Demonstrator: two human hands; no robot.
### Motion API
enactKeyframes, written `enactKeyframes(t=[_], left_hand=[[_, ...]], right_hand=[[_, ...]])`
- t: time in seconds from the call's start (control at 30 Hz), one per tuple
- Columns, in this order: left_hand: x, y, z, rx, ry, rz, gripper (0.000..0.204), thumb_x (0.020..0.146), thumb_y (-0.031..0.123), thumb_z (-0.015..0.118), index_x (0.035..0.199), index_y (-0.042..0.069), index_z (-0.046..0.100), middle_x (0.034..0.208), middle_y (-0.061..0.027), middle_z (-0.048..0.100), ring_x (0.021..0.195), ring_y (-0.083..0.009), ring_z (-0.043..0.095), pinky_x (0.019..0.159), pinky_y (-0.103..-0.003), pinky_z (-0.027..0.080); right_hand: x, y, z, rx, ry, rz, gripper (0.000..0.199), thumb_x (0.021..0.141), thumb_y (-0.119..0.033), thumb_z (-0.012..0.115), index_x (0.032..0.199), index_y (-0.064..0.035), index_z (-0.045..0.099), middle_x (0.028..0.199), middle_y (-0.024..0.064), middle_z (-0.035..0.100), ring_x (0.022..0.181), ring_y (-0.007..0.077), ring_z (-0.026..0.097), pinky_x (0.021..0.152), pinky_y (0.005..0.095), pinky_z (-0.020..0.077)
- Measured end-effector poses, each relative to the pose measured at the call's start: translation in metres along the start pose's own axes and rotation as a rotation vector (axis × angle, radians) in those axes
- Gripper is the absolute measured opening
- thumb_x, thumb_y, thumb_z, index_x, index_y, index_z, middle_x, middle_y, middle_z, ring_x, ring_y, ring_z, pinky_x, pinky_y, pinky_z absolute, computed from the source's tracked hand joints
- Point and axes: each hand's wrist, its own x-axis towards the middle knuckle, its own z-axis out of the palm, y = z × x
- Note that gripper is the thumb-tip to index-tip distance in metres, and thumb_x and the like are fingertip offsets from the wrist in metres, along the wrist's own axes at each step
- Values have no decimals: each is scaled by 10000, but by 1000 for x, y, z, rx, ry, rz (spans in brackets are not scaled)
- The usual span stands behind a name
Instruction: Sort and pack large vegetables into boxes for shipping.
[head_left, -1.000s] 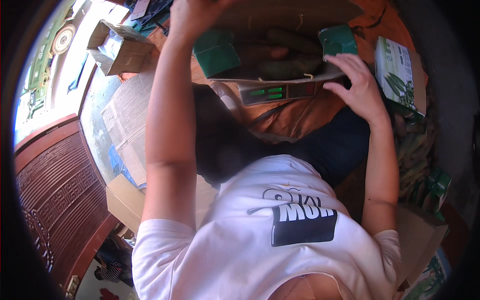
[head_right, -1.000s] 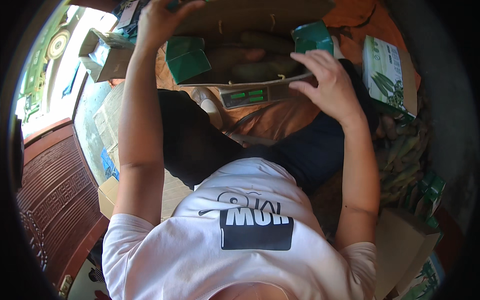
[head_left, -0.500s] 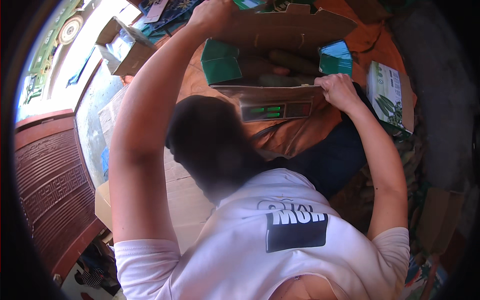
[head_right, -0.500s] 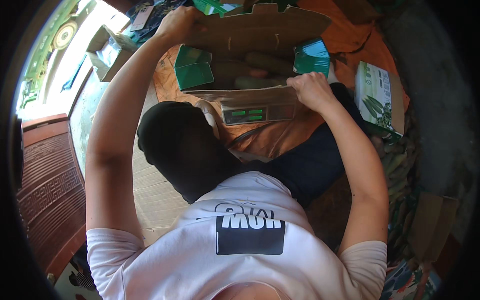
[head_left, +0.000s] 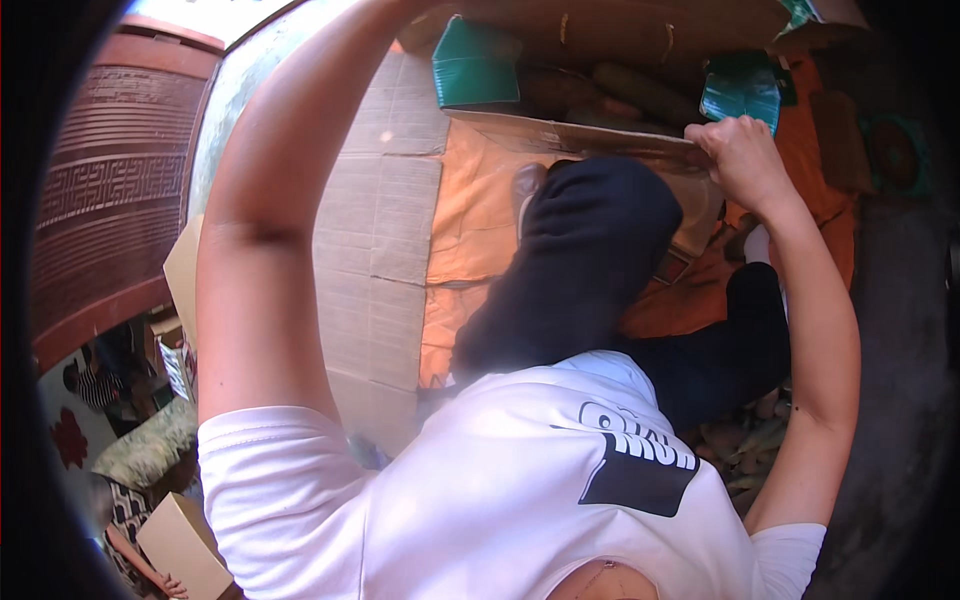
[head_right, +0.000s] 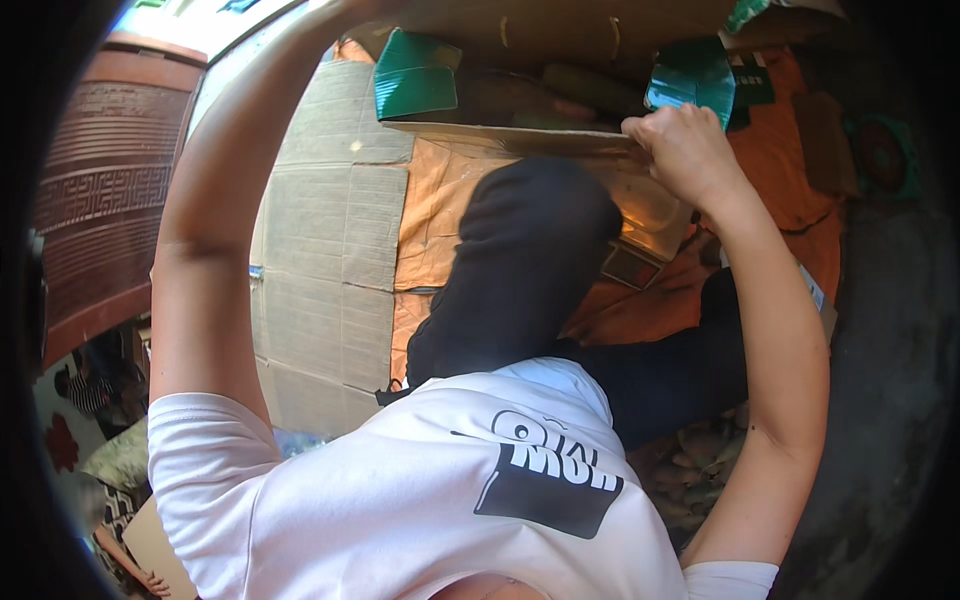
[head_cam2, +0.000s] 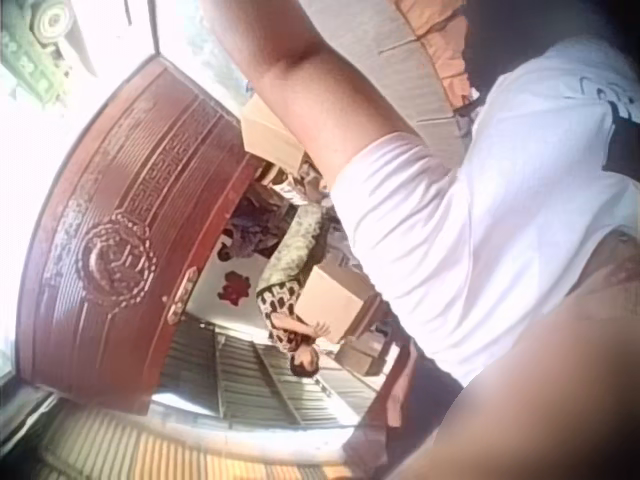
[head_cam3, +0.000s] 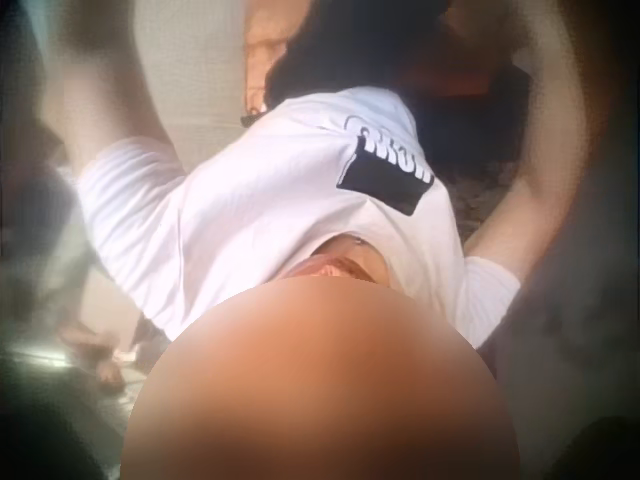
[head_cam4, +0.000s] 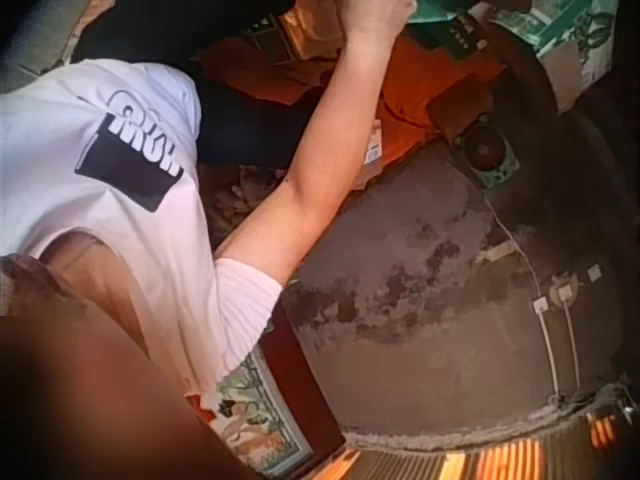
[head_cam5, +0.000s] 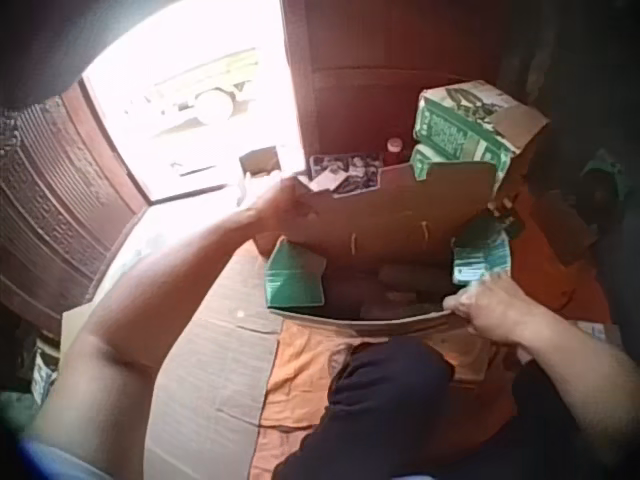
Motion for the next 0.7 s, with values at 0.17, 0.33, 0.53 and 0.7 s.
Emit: enactKeyframes(t=[0.17,0.33,0.53,0.7], left_hand=[[-142,-12,-88,10,1,-544,239,857,214,790,1053,79,777,920,-119,769,777,-205,714,726,-371,578],[-298,-100,-137,229,63,-388,218,880,123,753,1089,59,762,928,-122,764,828,-153,717,779,-327,554],[-419,-138,-181,219,-156,-638,236,833,116,747,1065,79,761,909,-154,747,830,-266,742,770,-355,555],[-499,-155,-176,419,-347,-679,240,815,76,691,1043,113,754,961,-176,718,937,-385,678,795,-468,538]], right_hand=[[82,-82,-19,-63,-52,-212,99,731,-72,737,818,-104,703,793,105,711,817,327,715,697,428,557],[139,-192,19,-33,-21,-552,89,775,-71,685,843,-118,718,774,103,721,803,324,728,664,416,554],[155,-340,64,315,-156,-730,108,818,-126,656,819,-148,762,858,77,749,868,293,744,704,405,576],[126,-450,133,575,-232,-794,135,833,-143,634,852,-123,766,870,96,749,884,313,742,737,433,587]])
